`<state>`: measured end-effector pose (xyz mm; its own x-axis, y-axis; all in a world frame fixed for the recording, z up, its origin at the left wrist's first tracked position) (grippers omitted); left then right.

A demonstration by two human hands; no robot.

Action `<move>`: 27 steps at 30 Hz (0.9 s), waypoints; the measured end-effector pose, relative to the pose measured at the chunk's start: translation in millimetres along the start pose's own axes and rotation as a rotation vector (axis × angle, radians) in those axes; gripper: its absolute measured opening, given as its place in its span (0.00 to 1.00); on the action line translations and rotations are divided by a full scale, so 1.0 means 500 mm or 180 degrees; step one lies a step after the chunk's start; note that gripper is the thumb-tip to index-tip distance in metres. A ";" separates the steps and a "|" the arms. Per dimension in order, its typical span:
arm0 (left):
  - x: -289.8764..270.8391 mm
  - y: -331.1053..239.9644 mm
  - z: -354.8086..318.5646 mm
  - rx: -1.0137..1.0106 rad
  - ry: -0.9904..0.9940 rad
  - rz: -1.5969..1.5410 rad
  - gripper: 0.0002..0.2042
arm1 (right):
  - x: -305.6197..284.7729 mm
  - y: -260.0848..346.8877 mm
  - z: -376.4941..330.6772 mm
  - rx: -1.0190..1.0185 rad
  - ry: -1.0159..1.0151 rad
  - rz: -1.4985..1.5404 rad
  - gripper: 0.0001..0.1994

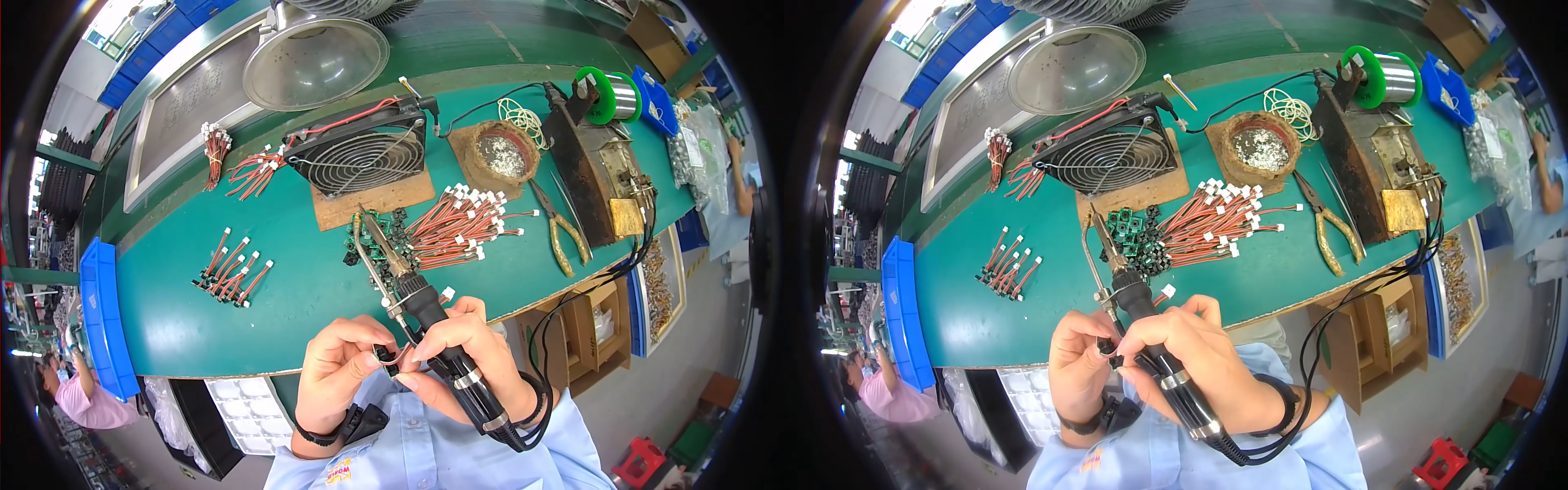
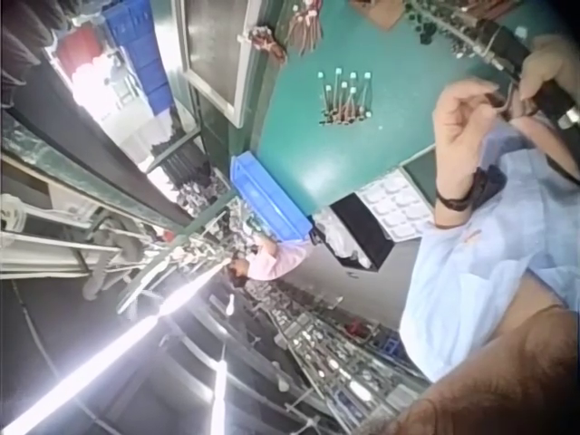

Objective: The person solders wires to circuit boards using a soldering iron and trims the excess with pliers. They repeat this process for multiple units, occasionally moving bundles of wires and components across the workspace.

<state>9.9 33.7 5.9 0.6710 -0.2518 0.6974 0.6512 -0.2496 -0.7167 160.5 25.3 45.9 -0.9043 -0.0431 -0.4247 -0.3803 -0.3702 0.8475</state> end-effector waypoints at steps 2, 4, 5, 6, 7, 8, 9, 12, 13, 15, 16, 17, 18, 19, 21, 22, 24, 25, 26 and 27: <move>0.001 0.000 0.000 0.0004 0.0003 0.0026 0.08 | -0.001 -0.001 0.000 -0.0007 -0.0009 0.0005 0.20; 0.002 0.000 -0.001 0.0015 0.0003 0.0019 0.07 | -0.001 0.000 0.000 -0.0025 -0.0021 0.0015 0.20; 0.002 0.000 0.000 0.0020 0.0005 0.0017 0.07 | -0.001 -0.001 0.000 -0.0025 -0.0024 0.0016 0.20; 0.002 0.000 0.000 0.0019 0.0007 0.0020 0.07 | -0.001 -0.001 -0.001 -0.0020 -0.0023 0.0019 0.20; 0.001 0.000 -0.002 0.0004 -0.0009 0.0026 0.07 | -0.001 -0.001 -0.001 -0.0014 -0.0023 0.0021 0.20; 0.001 0.000 -0.003 -0.0010 -0.0025 0.0032 0.08 | 0.000 -0.001 -0.001 -0.0009 -0.0024 0.0023 0.20; 0.001 0.001 -0.003 -0.0025 -0.0040 0.0038 0.08 | 0.001 -0.001 0.000 -0.0008 -0.0029 0.0022 0.20; 0.006 0.001 -0.002 -0.0054 -0.0035 -0.0057 0.08 | -0.001 0.000 0.001 -0.0080 -0.0226 0.0281 0.15; 0.007 0.002 -0.001 -0.0069 -0.0034 -0.0106 0.08 | -0.002 0.000 0.001 -0.0079 -0.0230 0.0280 0.15; 0.007 0.007 -0.001 -0.0137 -0.0018 -0.0219 0.08 | -0.004 0.002 0.002 -0.0128 -0.0208 0.0262 0.15; 0.007 0.010 -0.001 -0.0202 -0.0005 -0.0333 0.09 | -0.005 0.003 0.002 -0.0154 -0.0195 0.0256 0.15; 0.007 0.013 -0.002 -0.0268 0.0008 -0.0447 0.09 | -0.007 0.004 0.002 -0.0156 -0.0195 0.0258 0.15; 0.009 0.013 -0.002 -0.0268 0.0007 -0.0443 0.09 | -0.008 0.006 0.001 -0.0181 -0.0185 0.0165 0.16; 0.010 0.014 -0.002 -0.0286 -0.0028 -0.0480 0.08 | -0.009 0.009 0.000 -0.0206 -0.0175 0.0072 0.16; 0.013 0.016 -0.002 -0.0331 -0.0094 -0.0558 0.08 | -0.011 0.012 0.000 -0.0224 -0.0172 -0.0022 0.16; 0.015 0.015 -0.003 -0.0334 -0.0094 -0.0555 0.08 | -0.012 0.013 0.003 -0.0216 -0.0149 -0.0062 0.16; 0.017 0.008 -0.007 -0.0315 -0.0166 -0.0305 0.08 | -0.012 0.014 0.007 -0.0202 -0.0102 -0.0139 0.18; 0.019 0.006 -0.008 -0.0304 -0.0200 -0.0183 0.08 | -0.012 0.013 0.007 -0.0203 -0.0102 -0.0141 0.18; 0.023 0.002 -0.008 -0.0303 -0.0200 -0.0184 0.08 | -0.013 0.011 0.007 -0.0208 -0.0100 -0.0114 0.18; 0.025 -0.001 -0.008 -0.0341 -0.0233 -0.0044 0.09 | -0.013 0.008 0.006 -0.0213 -0.0098 -0.0087 0.17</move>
<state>16.5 27.0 14.9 0.6889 -0.1798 0.7022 0.6215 -0.3521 -0.6998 164.4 27.0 53.3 -0.8997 -0.0040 -0.4365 -0.3921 -0.4321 0.8121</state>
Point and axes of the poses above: each hand's wrist, its own z-axis towards the middle knuckle, its own x-axis out of the palm, y = z × x, the point moved 5 cm from there along z, towards the middle knuckle, and after that the axes turned 13 degrees about -z, right-handed, at the moved point
